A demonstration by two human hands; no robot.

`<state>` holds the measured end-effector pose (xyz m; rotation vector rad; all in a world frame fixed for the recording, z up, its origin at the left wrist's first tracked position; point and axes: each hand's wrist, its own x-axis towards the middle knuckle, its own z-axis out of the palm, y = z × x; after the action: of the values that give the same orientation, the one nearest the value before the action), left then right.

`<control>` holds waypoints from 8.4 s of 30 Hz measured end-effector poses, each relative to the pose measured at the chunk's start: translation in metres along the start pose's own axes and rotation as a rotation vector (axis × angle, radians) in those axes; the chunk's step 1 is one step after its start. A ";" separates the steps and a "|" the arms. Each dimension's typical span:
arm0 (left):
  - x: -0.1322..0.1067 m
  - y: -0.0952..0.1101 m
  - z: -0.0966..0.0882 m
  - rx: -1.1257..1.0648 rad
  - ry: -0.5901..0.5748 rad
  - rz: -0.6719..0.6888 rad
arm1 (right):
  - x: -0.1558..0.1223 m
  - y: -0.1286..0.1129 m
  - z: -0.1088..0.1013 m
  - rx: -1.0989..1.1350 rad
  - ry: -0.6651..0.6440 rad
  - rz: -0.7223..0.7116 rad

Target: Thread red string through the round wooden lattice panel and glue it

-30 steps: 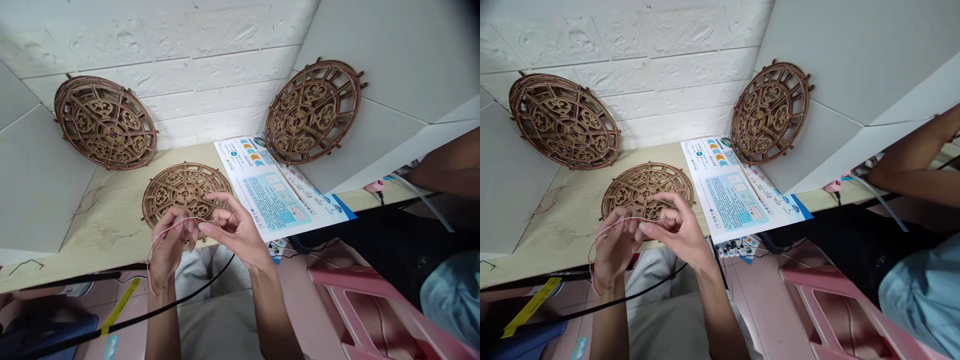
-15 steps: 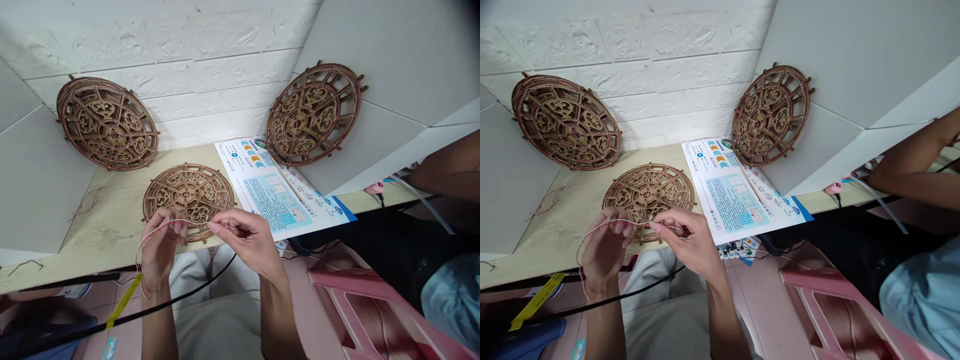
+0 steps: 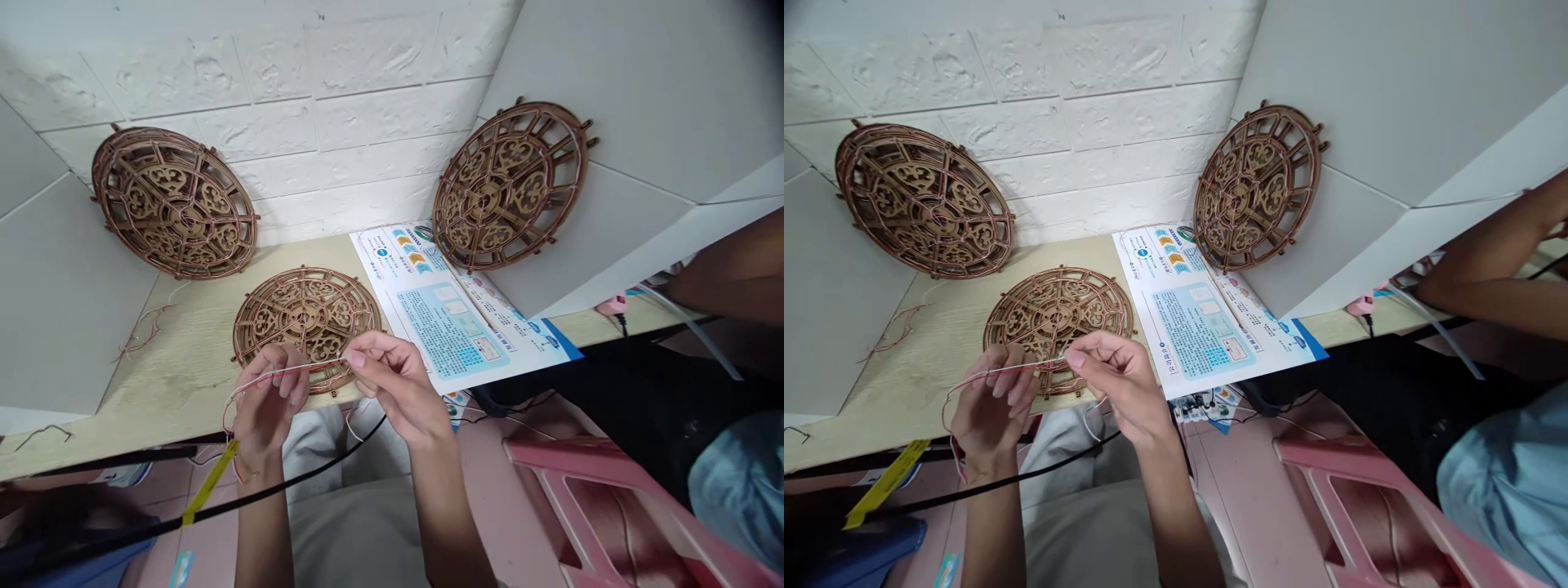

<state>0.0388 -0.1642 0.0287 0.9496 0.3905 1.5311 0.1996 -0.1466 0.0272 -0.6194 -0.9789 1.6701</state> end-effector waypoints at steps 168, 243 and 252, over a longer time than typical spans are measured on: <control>0.000 -0.024 -0.016 -0.183 -0.037 -0.326 | 0.005 0.001 -0.013 -0.015 0.080 -0.221; 0.152 -0.006 -0.088 0.770 -0.390 -0.497 | 0.189 -0.014 -0.091 -0.783 -0.404 -0.160; 0.155 -0.010 -0.095 0.705 -0.228 -0.481 | 0.192 -0.015 -0.099 -0.648 -0.266 -0.191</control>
<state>-0.0149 0.0090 0.0162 1.4282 0.9516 0.8289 0.2260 0.0669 0.0002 -0.7014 -1.7452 1.2716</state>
